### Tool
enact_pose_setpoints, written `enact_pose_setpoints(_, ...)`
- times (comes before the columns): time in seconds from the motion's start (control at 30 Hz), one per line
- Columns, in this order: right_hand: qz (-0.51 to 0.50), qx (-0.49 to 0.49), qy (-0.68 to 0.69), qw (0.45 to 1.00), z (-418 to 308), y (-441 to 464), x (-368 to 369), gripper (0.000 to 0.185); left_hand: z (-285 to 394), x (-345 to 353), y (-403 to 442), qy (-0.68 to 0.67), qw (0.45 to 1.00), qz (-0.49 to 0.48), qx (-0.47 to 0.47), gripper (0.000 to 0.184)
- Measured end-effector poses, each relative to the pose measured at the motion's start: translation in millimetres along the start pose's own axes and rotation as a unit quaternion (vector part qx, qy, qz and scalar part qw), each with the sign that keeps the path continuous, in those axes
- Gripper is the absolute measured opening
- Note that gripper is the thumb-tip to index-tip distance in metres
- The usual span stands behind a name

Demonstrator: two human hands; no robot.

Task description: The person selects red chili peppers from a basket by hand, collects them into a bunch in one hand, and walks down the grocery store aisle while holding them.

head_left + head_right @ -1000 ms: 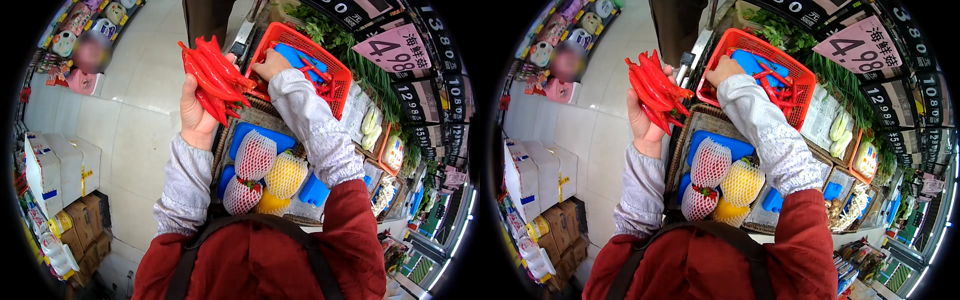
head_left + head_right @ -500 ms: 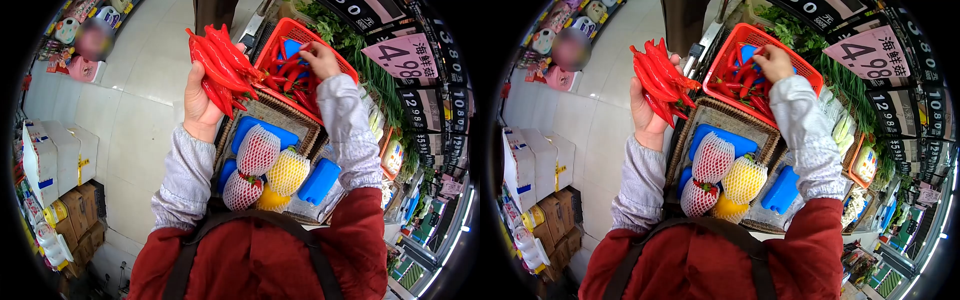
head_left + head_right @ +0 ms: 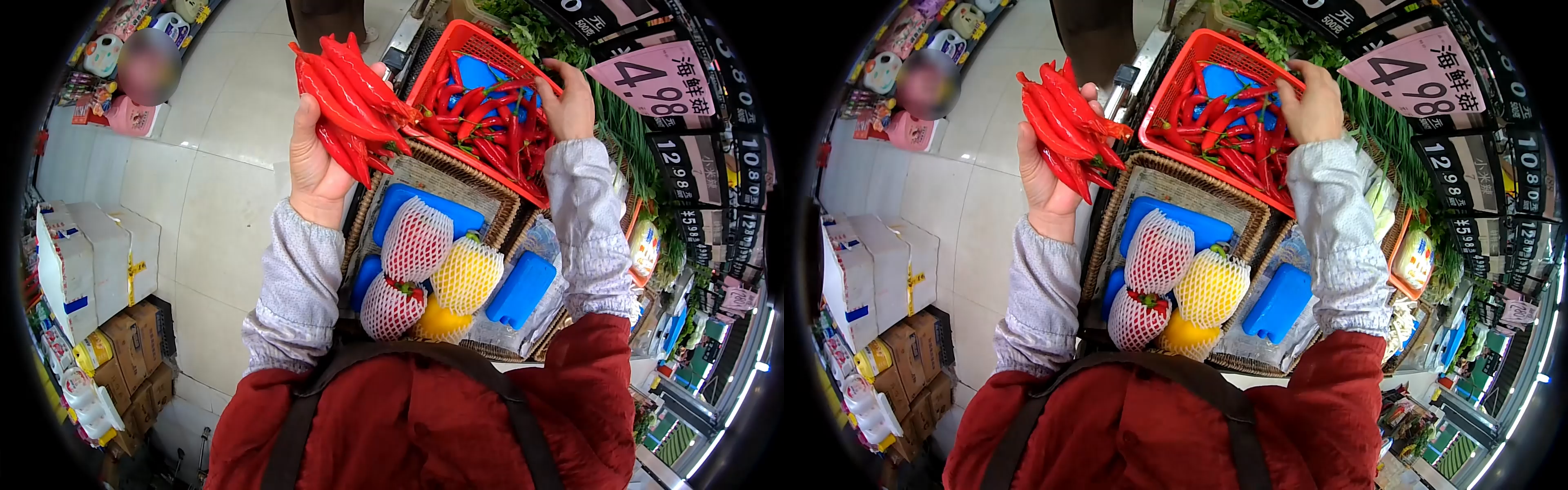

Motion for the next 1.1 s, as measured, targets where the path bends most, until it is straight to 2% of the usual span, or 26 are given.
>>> enact_pose_setpoints(0.03,0.023,-0.041,0.035,0.998,-12.9,1.1,-2.5,0.023,-0.1,-0.3,0.2,0.000,1.000,0.001,0.000,0.078)
enact_pose_setpoints(0.1,0.001,-0.136,0.073,0.988,-41.3,0.3,-2.3,0.021,-0.6,-0.1,0.4,0.000,1.000,-0.002,0.005,0.078)
enact_pose_setpoints(0.17,-0.027,-0.234,0.042,0.971,-65.6,-0.2,11.8,0.024,-1.0,0.8,-0.4,-0.002,1.000,-0.003,0.000,0.078)
enact_pose_setpoints(0.27,-0.072,-0.314,-0.098,0.942,-82.4,-0.8,43.6,0.036,-0.5,0.9,-0.6,-0.001,1.000,-0.005,-0.006,0.078)
enact_pose_setpoints(0.3,-0.072,-0.314,-0.098,0.942,-79.3,-1.7,48.1,0.036,-0.4,0.9,-0.8,0.002,1.000,-0.006,-0.006,0.078)
enact_pose_setpoints(0.37,-0.234,-0.275,-0.166,0.918,-81.2,1.6,51.4,0.034,-1.1,3.6,-0.7,0.003,1.000,0.002,0.003,0.079)
enact_pose_setpoints(0.4,-0.198,-0.288,-0.152,0.925,-77.9,1.5,50.3,0.031,-1.1,4.6,-1.3,0.004,1.000,0.011,0.011,0.079)
enact_pose_setpoints(0.63,-0.206,-0.242,-0.046,0.947,-39.2,1.6,15.1,0.020,-1.0,10.0,-0.7,0.006,1.000,0.014,0.008,0.081)
enact_pose_setpoints(0.7,-0.212,-0.196,0.004,0.957,-23.6,1.0,9.8,0.022,-1.2,9.8,-0.6,0.009,1.000,0.016,0.009,0.081)
enact_pose_setpoints(0.8,-0.285,-0.047,0.036,0.957,2.6,4.3,5.2,0.022,-0.8,10.7,-0.5,0.014,1.000,0.014,0.007,0.081)
enact_pose_setpoints(0.83,-0.282,-0.039,0.041,0.958,10.9,4.9,5.2,0.023,-0.6,11.0,-0.4,0.017,1.000,0.011,0.005,0.080)
enact_pose_setpoints(0.9,-0.310,-0.027,-0.070,0.948,27.7,4.2,5.8,0.023,-0.8,10.0,-0.3,0.015,1.000,0.010,0.008,0.080)
enact_pose_setpoints(0.93,-0.310,-0.027,-0.070,0.948,22.2,5.1,3.7,0.023,-1.2,9.5,-0.1,0.013,1.000,0.008,0.010,0.079)
enact_pose_setpoints(1.0,-0.107,-0.135,-0.170,0.970,8.1,6.7,-0.8,0.025,-1.5,8.7,-0.5,0.009,1.000,0.010,0.007,0.078)
enact_pose_setpoints(1.1,-0.107,-0.262,-0.032,0.959,-42.4,11.6,1.1,0.024,-2.2,6.6,-1.5,0.005,1.000,0.013,0.000,0.077)
Point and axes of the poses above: each hand's wrist, its own y-axis towards the middle knuckle, its own x-axis out of the palm, z = x × y, the point moved 1 cm from there along y, towards the middle knuckle, and after that the axes turned 11 degrees about -y, right-handed, at the moved point
